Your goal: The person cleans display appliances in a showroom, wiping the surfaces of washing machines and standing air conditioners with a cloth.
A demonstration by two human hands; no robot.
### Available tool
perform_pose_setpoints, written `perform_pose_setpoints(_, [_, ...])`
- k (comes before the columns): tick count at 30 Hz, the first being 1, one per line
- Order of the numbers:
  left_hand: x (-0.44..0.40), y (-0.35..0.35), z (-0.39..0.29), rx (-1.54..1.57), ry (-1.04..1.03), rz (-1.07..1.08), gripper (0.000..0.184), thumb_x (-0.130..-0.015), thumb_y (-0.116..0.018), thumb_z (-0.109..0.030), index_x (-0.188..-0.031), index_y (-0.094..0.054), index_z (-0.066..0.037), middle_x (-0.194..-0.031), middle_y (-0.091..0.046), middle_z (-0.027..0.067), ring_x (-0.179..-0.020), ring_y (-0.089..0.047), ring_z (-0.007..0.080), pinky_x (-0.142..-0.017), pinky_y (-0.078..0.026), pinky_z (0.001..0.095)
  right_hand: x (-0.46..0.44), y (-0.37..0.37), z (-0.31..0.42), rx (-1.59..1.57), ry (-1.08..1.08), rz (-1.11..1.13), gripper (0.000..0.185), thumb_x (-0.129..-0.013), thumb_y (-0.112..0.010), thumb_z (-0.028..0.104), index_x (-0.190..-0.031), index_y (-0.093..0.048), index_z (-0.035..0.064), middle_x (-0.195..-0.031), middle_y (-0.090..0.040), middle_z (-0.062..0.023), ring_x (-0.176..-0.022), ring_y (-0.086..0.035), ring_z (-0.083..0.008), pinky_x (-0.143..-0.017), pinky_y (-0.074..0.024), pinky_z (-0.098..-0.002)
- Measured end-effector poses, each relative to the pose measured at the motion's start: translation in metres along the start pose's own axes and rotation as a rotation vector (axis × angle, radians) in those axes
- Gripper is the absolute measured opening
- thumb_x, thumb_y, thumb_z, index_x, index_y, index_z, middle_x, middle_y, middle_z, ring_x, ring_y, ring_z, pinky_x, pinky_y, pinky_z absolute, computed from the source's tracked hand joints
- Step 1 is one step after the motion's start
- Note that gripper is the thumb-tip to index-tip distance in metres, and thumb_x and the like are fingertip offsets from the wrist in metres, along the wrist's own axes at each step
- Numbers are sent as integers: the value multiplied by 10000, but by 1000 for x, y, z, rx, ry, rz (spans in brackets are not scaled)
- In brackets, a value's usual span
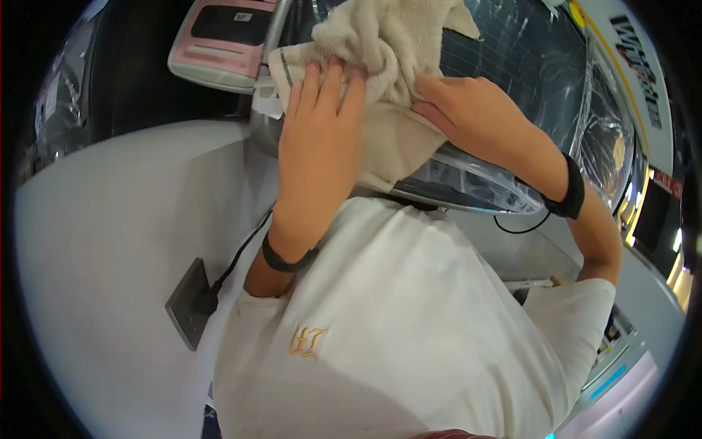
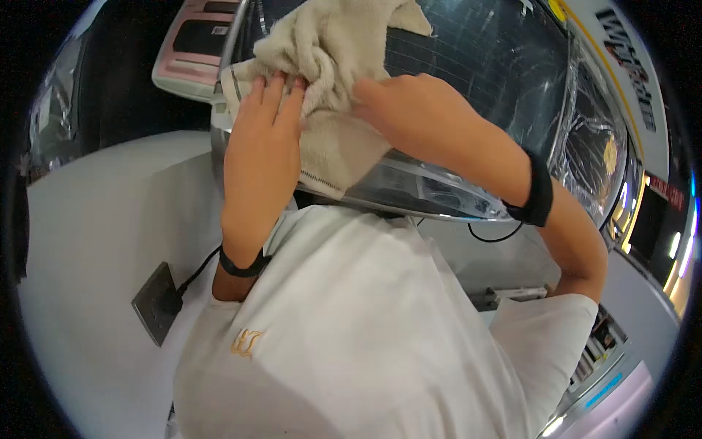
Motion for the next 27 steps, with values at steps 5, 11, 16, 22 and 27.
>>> perform_pose_setpoints(5, [-21,-15,-33,36,-145,10,472,-872,-607,-53,-1343,-627,-26,-1391,-577,214,-1342,-520,433,-1132,-421,505,20,12,-61,62,-5,-129,165,-966,-613,249,-991,-600,86,-780,-686,-170,-748,-693,-401,-657,-560,-503])
perform_pose_setpoints(11, [-28,-20,-60,71,-277,97,450,-894,-655,-80,-1341,-635,-35,-1376,-582,210,-1319,-523,426,-1109,-444,490,77,-22,-19,51,-218,-344,113,-947,-630,225,-975,-617,116,-766,-662,-129,-718,-687,-370,-634,-559,-475])
perform_pose_setpoints(16, [-19,-26,-78,101,-373,82,454,-892,-659,-123,-1342,-649,-65,-1373,-580,224,-1332,-510,452,-1113,-432,513,151,-37,-42,39,-418,-374,154,-958,-657,281,-1033,-649,146,-773,-669,-127,-707,-677,-378,-600,-537,-493])
perform_pose_setpoints(22, [-31,-69,-150,14,-342,67,463,-866,-685,-202,-1327,-673,-155,-1349,-558,279,-1339,-474,555,-1126,-339,659,176,-36,-109,143,-603,-515,161,-1000,-626,302,-1048,-626,148,-790,-687,-158,-740,-674,-413,-601,-522,-510])
perform_pose_setpoints(27, [-21,-71,-136,64,-457,-9,475,-859,-698,-199,-1334,-679,-206,-1324,-568,284,-1318,-483,558,-1110,-328,679,190,-54,-62,167,-637,-488,177,-1007,-624,296,-1001,-582,124,-759,-679,-152,-729,-671,-415,-585,-513,-505])
Point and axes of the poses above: each hand's wrist, its own x-axis away from the middle knuckle, its own y-axis out of the back of the hand, z = x × y, the point moved 3 cm from there along -x, towards the middle knuckle
